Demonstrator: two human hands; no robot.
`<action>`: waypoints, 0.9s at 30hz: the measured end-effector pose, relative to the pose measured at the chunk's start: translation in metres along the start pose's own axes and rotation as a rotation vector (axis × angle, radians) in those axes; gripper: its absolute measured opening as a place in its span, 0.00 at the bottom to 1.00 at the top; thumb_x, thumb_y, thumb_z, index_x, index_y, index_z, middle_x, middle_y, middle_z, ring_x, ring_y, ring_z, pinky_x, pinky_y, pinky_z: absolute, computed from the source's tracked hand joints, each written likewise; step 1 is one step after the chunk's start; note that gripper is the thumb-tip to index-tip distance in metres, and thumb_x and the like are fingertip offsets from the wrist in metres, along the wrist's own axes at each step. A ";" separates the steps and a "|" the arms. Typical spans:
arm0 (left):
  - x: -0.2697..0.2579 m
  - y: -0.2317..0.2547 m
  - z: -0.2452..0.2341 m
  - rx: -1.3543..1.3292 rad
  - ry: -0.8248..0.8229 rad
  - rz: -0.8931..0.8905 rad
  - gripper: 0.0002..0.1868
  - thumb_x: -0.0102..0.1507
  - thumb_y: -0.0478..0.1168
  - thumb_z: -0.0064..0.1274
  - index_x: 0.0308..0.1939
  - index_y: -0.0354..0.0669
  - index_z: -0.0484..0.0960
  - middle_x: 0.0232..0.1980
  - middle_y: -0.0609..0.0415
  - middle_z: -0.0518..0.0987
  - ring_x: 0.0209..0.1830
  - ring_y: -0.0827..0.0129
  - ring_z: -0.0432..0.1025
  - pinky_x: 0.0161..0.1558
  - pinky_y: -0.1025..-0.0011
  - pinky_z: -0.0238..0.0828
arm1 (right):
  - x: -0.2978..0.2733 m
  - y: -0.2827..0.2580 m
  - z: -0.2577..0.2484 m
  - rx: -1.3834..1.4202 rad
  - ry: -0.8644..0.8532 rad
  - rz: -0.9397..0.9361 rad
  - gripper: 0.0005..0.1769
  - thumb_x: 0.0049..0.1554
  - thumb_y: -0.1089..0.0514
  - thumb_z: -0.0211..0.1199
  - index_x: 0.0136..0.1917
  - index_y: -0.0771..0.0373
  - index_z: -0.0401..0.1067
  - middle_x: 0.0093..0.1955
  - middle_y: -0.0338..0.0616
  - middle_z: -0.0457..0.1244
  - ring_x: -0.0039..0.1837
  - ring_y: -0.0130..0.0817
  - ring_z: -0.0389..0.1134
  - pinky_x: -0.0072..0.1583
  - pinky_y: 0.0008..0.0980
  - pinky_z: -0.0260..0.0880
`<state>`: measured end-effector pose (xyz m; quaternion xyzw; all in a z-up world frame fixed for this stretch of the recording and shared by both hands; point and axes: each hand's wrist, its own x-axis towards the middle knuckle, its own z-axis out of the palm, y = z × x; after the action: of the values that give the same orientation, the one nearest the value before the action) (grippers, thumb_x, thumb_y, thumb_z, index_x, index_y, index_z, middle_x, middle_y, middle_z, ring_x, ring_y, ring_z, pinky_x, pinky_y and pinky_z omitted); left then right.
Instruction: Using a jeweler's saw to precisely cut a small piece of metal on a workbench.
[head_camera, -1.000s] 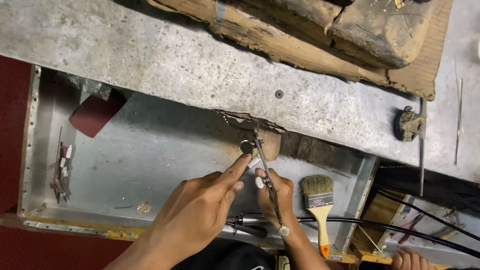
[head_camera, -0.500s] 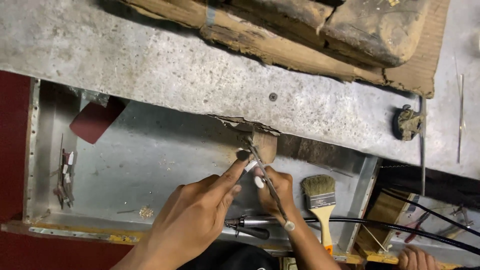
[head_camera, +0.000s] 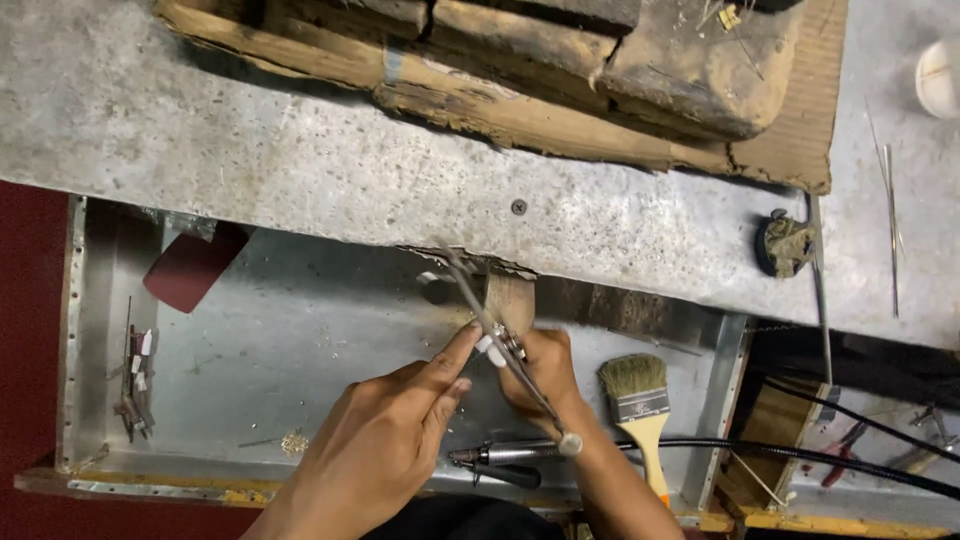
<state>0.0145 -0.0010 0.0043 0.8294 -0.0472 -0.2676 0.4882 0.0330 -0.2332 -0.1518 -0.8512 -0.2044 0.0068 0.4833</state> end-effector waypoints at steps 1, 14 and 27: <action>-0.002 0.002 0.001 0.002 -0.006 -0.001 0.36 0.68 0.40 0.46 0.80 0.58 0.56 0.56 0.48 0.87 0.56 0.60 0.83 0.52 0.61 0.82 | -0.008 0.021 0.005 0.001 0.004 0.005 0.16 0.48 0.69 0.54 0.26 0.55 0.55 0.21 0.33 0.50 0.23 0.26 0.50 0.27 0.33 0.48; -0.003 0.002 0.002 0.004 0.012 -0.036 0.34 0.67 0.39 0.45 0.79 0.56 0.60 0.53 0.47 0.87 0.56 0.62 0.83 0.50 0.63 0.83 | -0.016 0.045 0.016 -0.062 0.050 -0.122 0.16 0.52 0.65 0.56 0.27 0.54 0.56 0.22 0.34 0.49 0.23 0.30 0.50 0.31 0.35 0.48; -0.012 0.015 0.007 0.214 0.150 0.080 0.27 0.69 0.45 0.49 0.72 0.56 0.66 0.31 0.55 0.82 0.11 0.54 0.68 0.19 0.58 0.66 | -0.035 -0.044 -0.014 -0.097 0.116 0.180 0.19 0.63 0.60 0.56 0.31 0.57 0.57 0.22 0.31 0.48 0.25 0.22 0.44 0.28 0.30 0.43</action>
<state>0.0037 -0.0108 0.0189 0.8918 -0.0716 -0.1785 0.4094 -0.0115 -0.2376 -0.1144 -0.8875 -0.0991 -0.0093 0.4499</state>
